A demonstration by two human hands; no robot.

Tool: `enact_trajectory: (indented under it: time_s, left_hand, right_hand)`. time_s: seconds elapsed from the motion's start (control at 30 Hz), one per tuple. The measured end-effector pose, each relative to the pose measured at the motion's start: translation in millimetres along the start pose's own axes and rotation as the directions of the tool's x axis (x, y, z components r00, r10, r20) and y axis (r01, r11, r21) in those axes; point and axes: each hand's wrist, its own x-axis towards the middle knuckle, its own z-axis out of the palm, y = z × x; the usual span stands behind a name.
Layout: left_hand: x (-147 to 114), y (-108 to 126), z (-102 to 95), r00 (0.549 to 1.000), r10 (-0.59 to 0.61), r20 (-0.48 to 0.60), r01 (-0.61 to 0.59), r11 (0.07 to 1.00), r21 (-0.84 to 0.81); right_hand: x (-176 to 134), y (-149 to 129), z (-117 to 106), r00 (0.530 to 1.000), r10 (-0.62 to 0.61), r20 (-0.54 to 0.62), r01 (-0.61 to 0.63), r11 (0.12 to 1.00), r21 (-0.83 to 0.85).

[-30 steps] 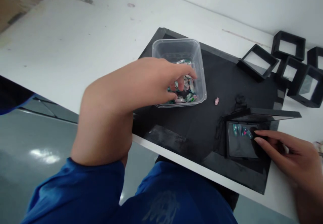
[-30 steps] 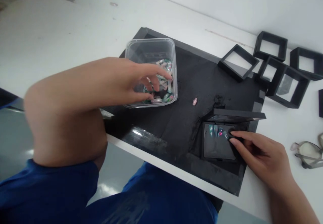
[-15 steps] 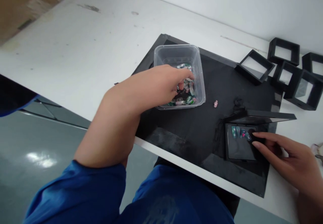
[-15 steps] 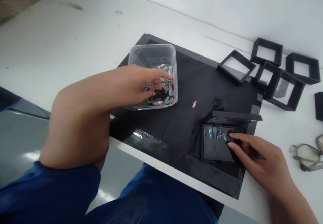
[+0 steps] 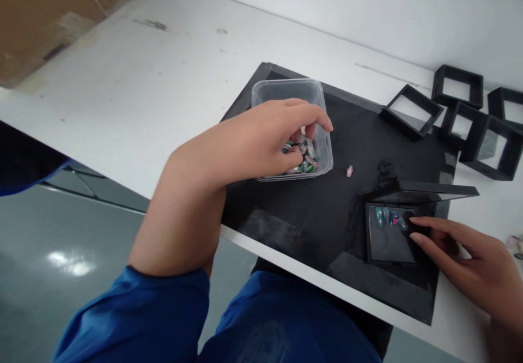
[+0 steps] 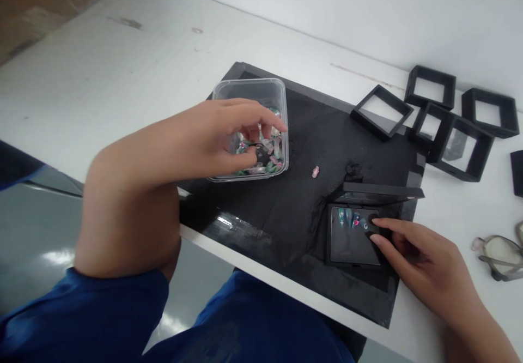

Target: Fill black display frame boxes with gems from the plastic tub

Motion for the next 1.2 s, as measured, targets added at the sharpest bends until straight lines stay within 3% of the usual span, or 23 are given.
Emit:
enact_trajectory:
  time_s: [0.2, 0.57, 0.83, 1.2]
  left_hand:
    - [1, 8, -2.3, 0.996, 0.042, -0.075, -0.041, 0.999, 0.014]
    - [5, 12, 7.0, 0.980, 0.152, -0.131, -0.173, 0.969, -0.174]
    - [10, 6, 9.1, 0.958, 0.205, -0.201, -0.232, 0.965, -0.123]
    - [12, 2, 12.2, 0.966, 0.094, -0.243, -0.177, 0.920, -0.349]
  right_hand:
    - [-1, -2, -2, 1.000, -0.013, 0.008, 0.013, 1.000, -0.003]
    - [-2, -2, 0, 1.000, -0.018, -0.009, 0.018, 1.000, -0.008]
    - [-5, 0, 1, 1.000, -0.017, 0.021, 0.018, 0.999, -0.049]
    - [-5, 0, 3, 1.000, -0.016, 0.007, 0.017, 0.998, -0.061]
